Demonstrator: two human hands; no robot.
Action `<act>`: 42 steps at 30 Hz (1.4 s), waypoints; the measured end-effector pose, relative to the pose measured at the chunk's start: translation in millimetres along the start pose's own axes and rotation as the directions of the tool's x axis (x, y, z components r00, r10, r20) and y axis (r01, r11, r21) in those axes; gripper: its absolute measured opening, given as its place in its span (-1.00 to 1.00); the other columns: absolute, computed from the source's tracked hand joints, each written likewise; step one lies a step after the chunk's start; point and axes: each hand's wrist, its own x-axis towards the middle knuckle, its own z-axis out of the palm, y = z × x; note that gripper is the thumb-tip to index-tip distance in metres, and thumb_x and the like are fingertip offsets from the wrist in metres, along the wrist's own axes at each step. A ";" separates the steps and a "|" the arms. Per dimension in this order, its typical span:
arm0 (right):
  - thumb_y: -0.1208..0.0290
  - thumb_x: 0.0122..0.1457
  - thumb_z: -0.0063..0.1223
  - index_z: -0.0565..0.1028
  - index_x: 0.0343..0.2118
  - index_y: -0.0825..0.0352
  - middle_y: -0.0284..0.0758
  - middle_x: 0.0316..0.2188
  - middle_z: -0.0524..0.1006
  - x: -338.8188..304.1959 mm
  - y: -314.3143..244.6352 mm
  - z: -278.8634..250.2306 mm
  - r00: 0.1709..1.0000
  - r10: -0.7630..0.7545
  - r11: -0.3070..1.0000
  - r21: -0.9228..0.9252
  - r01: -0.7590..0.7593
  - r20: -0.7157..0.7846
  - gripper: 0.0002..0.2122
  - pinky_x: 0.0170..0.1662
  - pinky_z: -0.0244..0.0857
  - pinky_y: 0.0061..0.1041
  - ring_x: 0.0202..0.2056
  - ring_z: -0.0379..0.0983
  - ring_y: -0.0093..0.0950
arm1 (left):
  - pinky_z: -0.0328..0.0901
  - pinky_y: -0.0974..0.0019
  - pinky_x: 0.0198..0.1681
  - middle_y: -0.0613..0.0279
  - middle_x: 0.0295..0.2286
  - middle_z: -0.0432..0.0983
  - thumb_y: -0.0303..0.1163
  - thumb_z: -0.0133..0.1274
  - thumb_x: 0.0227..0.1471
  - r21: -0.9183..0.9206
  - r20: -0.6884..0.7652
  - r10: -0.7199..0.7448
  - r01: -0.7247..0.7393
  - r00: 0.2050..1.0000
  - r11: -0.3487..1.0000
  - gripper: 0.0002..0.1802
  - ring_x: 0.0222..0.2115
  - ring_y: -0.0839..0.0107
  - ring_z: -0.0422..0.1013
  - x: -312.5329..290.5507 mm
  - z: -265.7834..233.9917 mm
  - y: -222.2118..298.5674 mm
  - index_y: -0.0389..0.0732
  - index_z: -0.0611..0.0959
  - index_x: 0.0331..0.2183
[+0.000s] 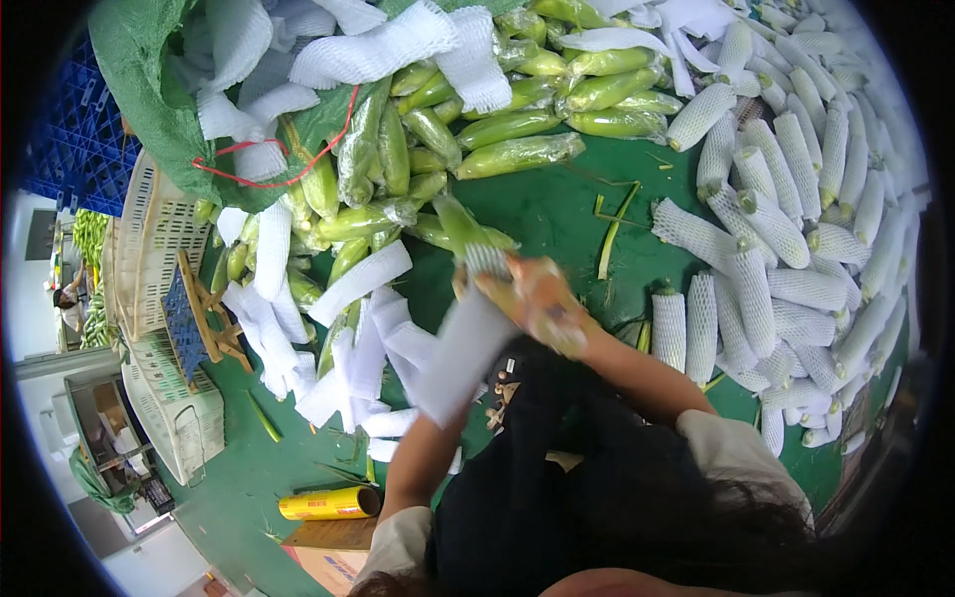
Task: The person places individual ears of corn into white protective mesh sleeves by hand and stacks them into a pile.
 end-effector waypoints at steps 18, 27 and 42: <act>0.31 0.12 -0.23 0.32 -0.13 0.37 -0.33 -0.22 0.42 -40.7 202.2 -79.1 0.926 0.203 0.822 0.569 0.016 -0.319 -0.69 -0.20 0.26 -0.49 -0.24 0.36 -0.44 | 0.24 0.35 -0.55 0.20 -0.61 0.47 -0.47 -0.05 -0.17 0.049 -0.541 0.000 0.032 0.841 0.998 -0.86 -0.63 0.39 0.33 25.9 52.8 -48.7 -0.36 0.51 -0.53; 0.22 0.12 -0.27 0.33 -0.30 0.26 -0.36 -0.61 0.31 -111.9 6.4 -219.3 0.785 0.149 0.694 0.629 0.351 -0.602 -0.77 -0.48 0.23 -0.57 -0.61 0.25 -0.51 | 0.12 0.19 -0.15 -0.07 -0.23 0.29 -0.31 0.11 -0.33 0.855 -0.191 0.715 -0.244 0.672 0.458 -0.31 -0.23 0.09 0.23 0.9 45.3 107.9 -0.37 0.28 -0.11; 0.23 -0.11 0.10 0.39 -0.26 0.36 -0.24 -0.39 0.44 24.6 33.3 -2.6 0.941 -0.339 0.838 -0.454 0.303 0.001 -0.63 -0.29 0.28 -0.48 -0.35 0.39 -0.34 | 0.26 0.45 -0.28 0.12 -0.32 0.41 -0.44 -0.03 -0.14 -0.059 0.218 0.128 -0.118 0.967 0.991 -0.57 -0.38 0.43 0.36 -44.0 -67.5 125.9 -0.43 0.36 -0.17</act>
